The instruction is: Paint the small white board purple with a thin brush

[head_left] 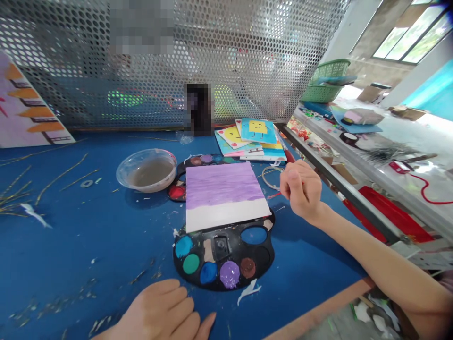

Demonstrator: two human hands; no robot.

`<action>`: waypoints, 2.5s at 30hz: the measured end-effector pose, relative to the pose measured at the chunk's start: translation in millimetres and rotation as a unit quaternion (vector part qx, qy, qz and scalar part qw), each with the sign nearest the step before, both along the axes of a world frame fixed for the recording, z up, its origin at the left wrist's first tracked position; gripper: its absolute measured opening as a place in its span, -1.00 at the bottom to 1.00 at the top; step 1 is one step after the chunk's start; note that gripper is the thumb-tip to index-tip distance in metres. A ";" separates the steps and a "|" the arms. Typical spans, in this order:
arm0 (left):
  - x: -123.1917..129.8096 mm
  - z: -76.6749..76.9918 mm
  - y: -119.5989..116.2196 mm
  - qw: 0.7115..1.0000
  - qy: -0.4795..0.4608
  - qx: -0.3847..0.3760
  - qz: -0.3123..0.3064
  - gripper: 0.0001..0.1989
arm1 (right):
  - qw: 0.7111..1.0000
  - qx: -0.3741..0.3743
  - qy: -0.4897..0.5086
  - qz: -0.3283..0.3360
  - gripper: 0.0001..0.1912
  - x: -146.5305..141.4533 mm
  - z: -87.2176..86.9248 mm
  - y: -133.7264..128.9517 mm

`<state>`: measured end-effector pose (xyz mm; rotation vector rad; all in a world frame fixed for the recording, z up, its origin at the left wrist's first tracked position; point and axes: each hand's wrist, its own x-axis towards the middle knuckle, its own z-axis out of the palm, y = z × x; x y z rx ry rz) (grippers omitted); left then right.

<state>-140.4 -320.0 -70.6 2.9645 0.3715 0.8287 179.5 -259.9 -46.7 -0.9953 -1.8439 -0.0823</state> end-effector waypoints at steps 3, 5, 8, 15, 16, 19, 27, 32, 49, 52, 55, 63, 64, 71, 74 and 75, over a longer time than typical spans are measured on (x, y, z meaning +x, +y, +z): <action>0.6 -1.6 -0.1 1.000 -0.015 -0.002 -0.012 -0.67 | 0.999 -0.022 0.024 0.019 -0.42 -2.5 -0.7 -0.9; 1.1 -1.6 -0.3 1.000 -0.022 -0.005 -0.011 -0.67 | 0.998 -0.057 0.014 0.038 -0.45 -4.8 -2.4 -1.4; 1.6 -0.1 -0.3 1.000 -0.018 -0.004 0.000 -0.68 | 0.997 -0.069 -0.026 0.031 -0.46 -4.7 -2.9 -1.5; 1.6 1.5 -0.1 1.000 -0.011 0.006 -0.001 -0.66 | 0.999 0.002 -0.036 -0.012 -0.41 -0.4 2.3 -3.1; 1.6 1.3 -0.1 1.000 -0.011 0.004 -0.001 -0.66 | 0.999 -0.007 -0.034 -0.003 -0.41 -1.0 1.8 -3.3; 1.5 0.6 -0.1 1.000 -0.014 -0.002 -0.003 -0.67 | 0.998 -0.024 -0.053 0.007 -0.43 -2.1 0.2 -3.1; -0.9 -2.6 0.5 1.000 -0.005 -0.002 -0.007 -0.68 | 1.000 0.006 -0.028 -0.002 -0.41 -2.4 1.8 -2.6; 0.0 0.0 0.2 1.000 -0.003 0.006 -0.007 -0.67 | 0.999 -0.014 -0.048 0.002 -0.41 -2.0 0.5 -2.7; 1.9 -0.4 -0.6 1.000 -0.012 0.003 -0.003 -0.67 | 0.999 0.008 -0.036 -0.016 -0.38 -1.3 3.7 -3.0; 2.1 0.1 -1.1 1.000 -0.017 0.004 -0.005 -0.66 | 0.998 -0.011 -0.057 -0.016 -0.39 -1.4 3.5 -2.7; 2.4 0.9 -1.1 1.000 -0.014 0.005 -0.003 -0.66 | 0.999 0.005 -0.038 -0.024 -0.38 -1.3 3.0 -3.2; 0.8 4.2 -0.2 1.000 0.023 0.010 -0.010 -0.67 | 0.985 -0.151 0.040 0.068 -0.48 -18.4 -7.0 -8.7; 0.8 4.0 -0.2 1.000 0.021 0.009 -0.010 -0.67 | 0.982 -0.169 0.046 0.070 -0.48 -20.0 -8.9 -8.8; 1.6 4.6 -0.8 1.000 0.019 0.011 -0.008 -0.66 | 0.980 -0.189 0.037 0.054 -0.47 -18.1 -11.1 -5.2; 1.3 5.1 -0.5 1.000 0.022 0.010 -0.010 -0.66 | 0.983 -0.164 0.075 0.044 -0.45 -16.9 -9.5 -4.6; 1.2 5.1 -0.5 1.000 0.025 0.010 -0.009 -0.66 | 0.982 -0.162 0.089 0.046 -0.45 -16.9 -9.4 -4.6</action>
